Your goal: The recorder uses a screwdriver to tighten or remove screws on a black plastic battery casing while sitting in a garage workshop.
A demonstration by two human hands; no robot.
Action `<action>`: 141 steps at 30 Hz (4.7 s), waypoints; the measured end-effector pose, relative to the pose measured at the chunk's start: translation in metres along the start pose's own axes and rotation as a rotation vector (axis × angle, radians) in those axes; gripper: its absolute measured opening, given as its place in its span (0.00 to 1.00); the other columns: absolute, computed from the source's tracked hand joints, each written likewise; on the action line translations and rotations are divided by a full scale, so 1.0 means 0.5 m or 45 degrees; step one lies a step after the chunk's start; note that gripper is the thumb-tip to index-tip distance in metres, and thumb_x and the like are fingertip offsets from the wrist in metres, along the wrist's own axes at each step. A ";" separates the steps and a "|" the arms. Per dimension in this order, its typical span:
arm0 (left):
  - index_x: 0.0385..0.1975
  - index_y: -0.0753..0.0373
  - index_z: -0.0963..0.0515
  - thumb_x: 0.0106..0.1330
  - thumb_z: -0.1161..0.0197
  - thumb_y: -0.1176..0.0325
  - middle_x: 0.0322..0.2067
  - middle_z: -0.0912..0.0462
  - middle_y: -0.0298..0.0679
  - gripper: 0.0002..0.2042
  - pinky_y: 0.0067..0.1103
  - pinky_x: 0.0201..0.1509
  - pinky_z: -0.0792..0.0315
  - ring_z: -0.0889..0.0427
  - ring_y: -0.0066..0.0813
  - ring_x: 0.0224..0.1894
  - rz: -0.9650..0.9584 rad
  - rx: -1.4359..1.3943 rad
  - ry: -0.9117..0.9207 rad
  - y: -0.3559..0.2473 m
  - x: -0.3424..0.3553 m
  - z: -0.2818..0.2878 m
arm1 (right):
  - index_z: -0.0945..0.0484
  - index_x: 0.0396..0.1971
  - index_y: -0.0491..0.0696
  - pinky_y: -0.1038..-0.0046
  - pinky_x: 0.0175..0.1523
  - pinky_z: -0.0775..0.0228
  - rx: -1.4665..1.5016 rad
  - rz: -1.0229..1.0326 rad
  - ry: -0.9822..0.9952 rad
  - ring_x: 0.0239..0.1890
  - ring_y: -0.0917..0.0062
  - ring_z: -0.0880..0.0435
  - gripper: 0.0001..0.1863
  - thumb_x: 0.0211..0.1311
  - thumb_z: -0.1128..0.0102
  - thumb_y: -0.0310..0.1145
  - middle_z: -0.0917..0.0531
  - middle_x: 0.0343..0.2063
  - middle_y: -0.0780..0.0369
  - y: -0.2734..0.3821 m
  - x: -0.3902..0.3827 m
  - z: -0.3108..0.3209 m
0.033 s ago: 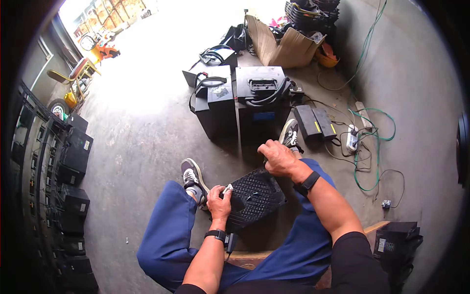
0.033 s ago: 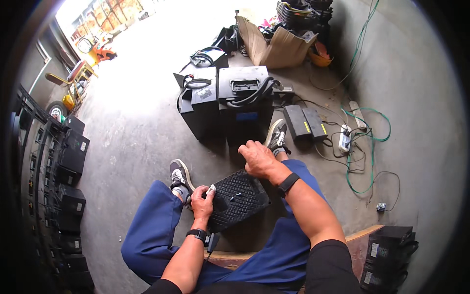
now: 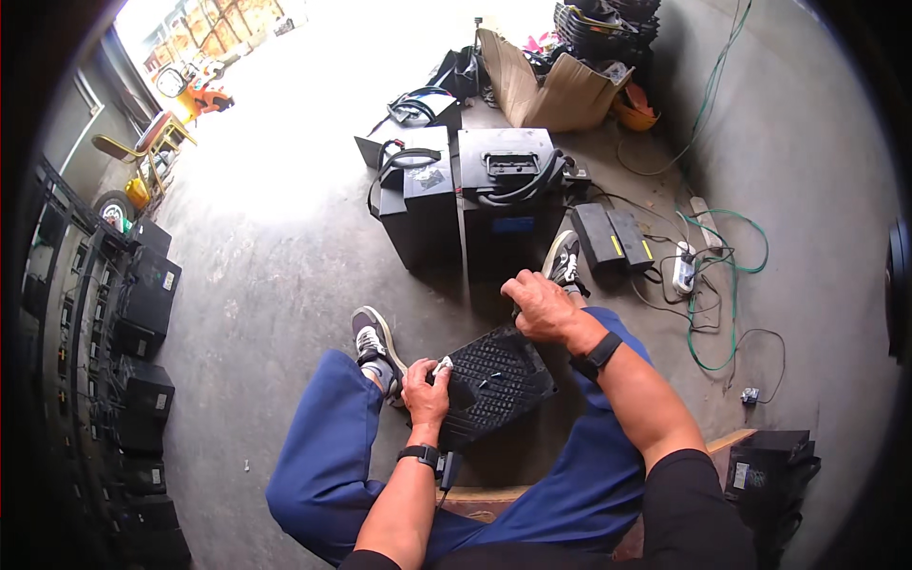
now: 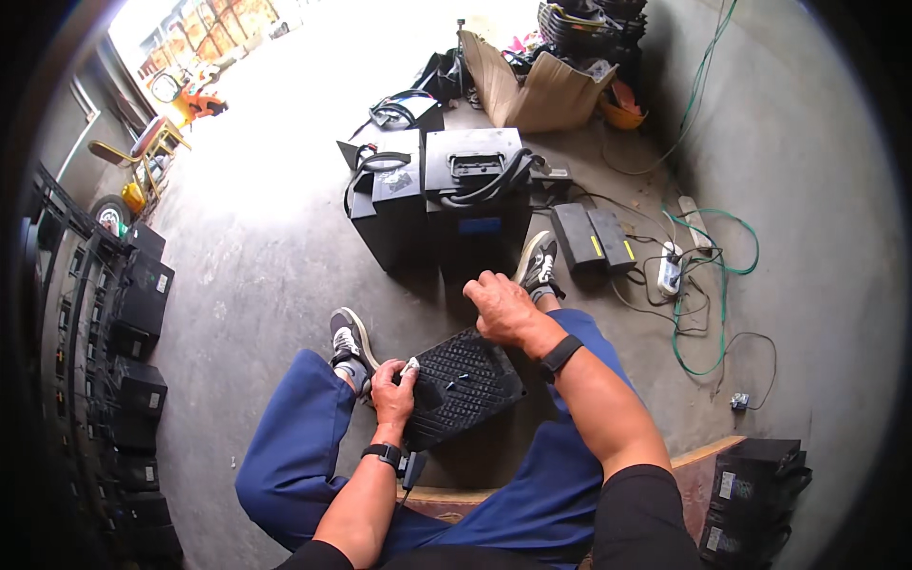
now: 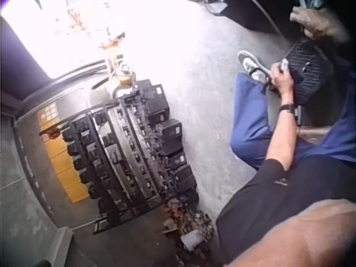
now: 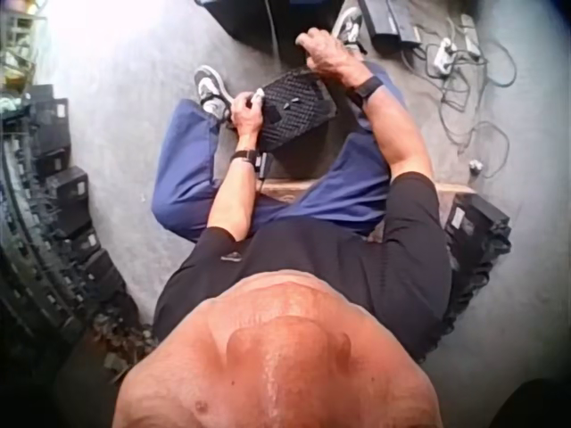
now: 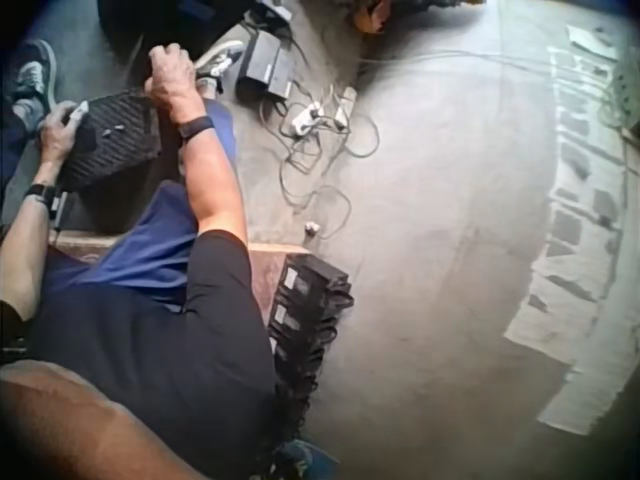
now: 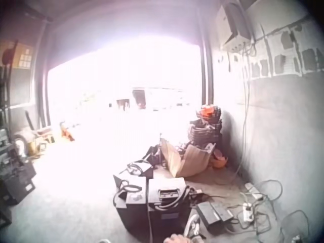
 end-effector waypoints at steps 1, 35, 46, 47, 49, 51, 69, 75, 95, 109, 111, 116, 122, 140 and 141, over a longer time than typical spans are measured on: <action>0.39 0.59 0.16 0.59 0.26 0.62 0.49 0.15 0.41 0.13 0.37 0.60 0.28 0.20 0.45 0.54 0.003 0.002 -0.003 0.000 0.000 0.001 | 0.24 0.43 0.47 0.51 0.51 0.23 0.002 0.004 0.002 0.47 0.49 0.18 0.13 0.64 0.37 0.36 0.20 0.42 0.50 0.007 0.000 0.004; 0.40 0.61 0.16 0.60 0.27 0.63 0.49 0.15 0.42 0.12 0.37 0.61 0.28 0.20 0.46 0.55 -0.021 0.009 0.012 0.007 0.011 0.004 | 0.25 0.41 0.46 0.52 0.51 0.23 0.019 -0.187 0.128 0.48 0.48 0.18 0.13 0.61 0.32 0.34 0.20 0.42 0.50 0.005 0.005 0.016; 0.40 0.67 0.16 0.61 0.27 0.65 0.45 0.14 0.47 0.13 0.32 0.58 0.25 0.17 0.44 0.50 -0.070 0.026 -0.023 -0.008 0.003 0.009 | 0.24 0.44 0.47 0.55 0.54 0.24 0.080 -0.234 0.226 0.50 0.50 0.18 0.13 0.60 0.35 0.29 0.19 0.45 0.51 0.001 -0.007 0.015; 0.40 0.67 0.16 0.61 0.27 0.65 0.45 0.14 0.47 0.13 0.32 0.58 0.25 0.17 0.44 0.50 -0.065 0.031 -0.019 -0.006 0.003 0.010 | 0.24 0.44 0.47 0.55 0.54 0.24 0.087 -0.236 0.232 0.50 0.50 0.18 0.13 0.60 0.35 0.29 0.19 0.45 0.51 -0.002 -0.007 0.008; 0.40 0.68 0.16 0.62 0.28 0.66 0.44 0.14 0.48 0.13 0.32 0.56 0.25 0.16 0.44 0.49 -0.087 -0.022 -0.006 -0.008 0.006 0.004 | 0.24 0.43 0.47 0.55 0.54 0.24 0.080 -0.150 0.227 0.50 0.50 0.19 0.11 0.60 0.37 0.28 0.20 0.45 0.51 -0.007 -0.006 0.002; 0.40 0.69 0.17 0.62 0.28 0.66 0.44 0.14 0.48 0.13 0.31 0.55 0.24 0.15 0.43 0.48 -0.103 -0.016 -0.013 -0.003 0.008 0.002 | 0.24 0.43 0.46 0.55 0.54 0.24 0.076 -0.113 0.247 0.50 0.50 0.19 0.11 0.60 0.41 0.25 0.20 0.44 0.51 -0.010 -0.002 -0.002; 0.41 0.62 0.15 0.61 0.27 0.63 0.49 0.15 0.43 0.13 0.35 0.62 0.28 0.20 0.44 0.55 0.010 -0.049 0.082 0.018 0.009 -0.006 | 0.25 0.44 0.46 0.56 0.54 0.25 0.034 -0.209 0.234 0.49 0.52 0.19 0.12 0.61 0.36 0.28 0.20 0.43 0.52 -0.005 0.003 0.005; 0.41 0.63 0.15 0.61 0.27 0.62 0.49 0.15 0.44 0.13 0.35 0.62 0.28 0.20 0.44 0.55 -0.037 -0.033 0.044 0.006 0.008 -0.009 | 0.25 0.44 0.46 0.55 0.53 0.25 0.029 -0.012 0.111 0.50 0.52 0.19 0.14 0.62 0.34 0.32 0.20 0.43 0.54 -0.031 -0.003 -0.007; 0.38 0.65 0.17 0.60 0.27 0.65 0.45 0.14 0.47 0.12 0.36 0.58 0.25 0.17 0.47 0.51 -0.103 0.010 -0.025 -0.012 -0.001 -0.003 | 0.26 0.43 0.49 0.53 0.52 0.25 0.103 -0.009 0.056 0.48 0.51 0.21 0.12 0.59 0.39 0.25 0.22 0.41 0.53 -0.011 -0.010 0.002; 0.41 0.62 0.16 0.60 0.27 0.63 0.49 0.15 0.44 0.13 0.35 0.62 0.27 0.19 0.45 0.55 -0.016 0.030 0.006 -0.022 -0.002 0.003 | 0.25 0.38 0.46 0.51 0.48 0.24 0.050 -0.022 -0.031 0.43 0.50 0.18 0.07 0.61 0.38 0.29 0.21 0.39 0.51 0.006 -0.006 0.019; 0.42 0.62 0.15 0.60 0.27 0.63 0.50 0.15 0.44 0.13 0.35 0.63 0.28 0.19 0.45 0.56 0.027 0.050 0.022 -0.019 -0.003 0.007 | 0.24 0.38 0.46 0.51 0.48 0.24 0.006 -0.170 0.098 0.42 0.50 0.17 0.07 0.62 0.39 0.30 0.20 0.39 0.51 0.012 -0.005 0.021; 0.41 0.62 0.16 0.60 0.27 0.63 0.49 0.15 0.44 0.13 0.35 0.63 0.28 0.19 0.45 0.55 0.005 0.025 0.010 -0.016 -0.003 0.004 | 0.24 0.38 0.46 0.52 0.47 0.23 -0.038 -0.191 0.101 0.41 0.49 0.16 0.11 0.62 0.36 0.36 0.19 0.38 0.51 -0.005 -0.002 0.001; 0.40 0.62 0.16 0.60 0.27 0.63 0.49 0.15 0.44 0.13 0.35 0.63 0.28 0.19 0.45 0.55 0.002 0.053 0.006 -0.016 -0.005 0.008 | 0.23 0.39 0.46 0.53 0.52 0.24 -0.005 -0.137 0.081 0.47 0.51 0.20 0.08 0.60 0.40 0.28 0.21 0.40 0.51 0.019 -0.004 0.025; 0.39 0.58 0.15 0.59 0.27 0.62 0.49 0.15 0.41 0.12 0.37 0.60 0.28 0.20 0.45 0.54 -0.012 0.006 0.007 -0.008 0.002 -0.007 | 0.23 0.39 0.47 0.54 0.52 0.24 0.005 -0.035 0.069 0.46 0.51 0.21 0.11 0.54 0.40 0.24 0.21 0.39 0.52 -0.013 -0.004 0.003; 0.39 0.58 0.15 0.59 0.27 0.62 0.49 0.15 0.41 0.12 0.37 0.60 0.28 0.20 0.45 0.54 -0.006 0.013 0.010 -0.003 0.000 -0.005 | 0.23 0.39 0.47 0.54 0.52 0.24 -0.022 -0.081 0.099 0.46 0.51 0.20 0.10 0.56 0.38 0.26 0.21 0.40 0.51 -0.007 -0.003 0.006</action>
Point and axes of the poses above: each hand's wrist, its own x-axis towards the middle knuckle, its own z-axis out of the back of the hand, y = z × x, the point moved 5 cm from there along x, towards the middle knuckle
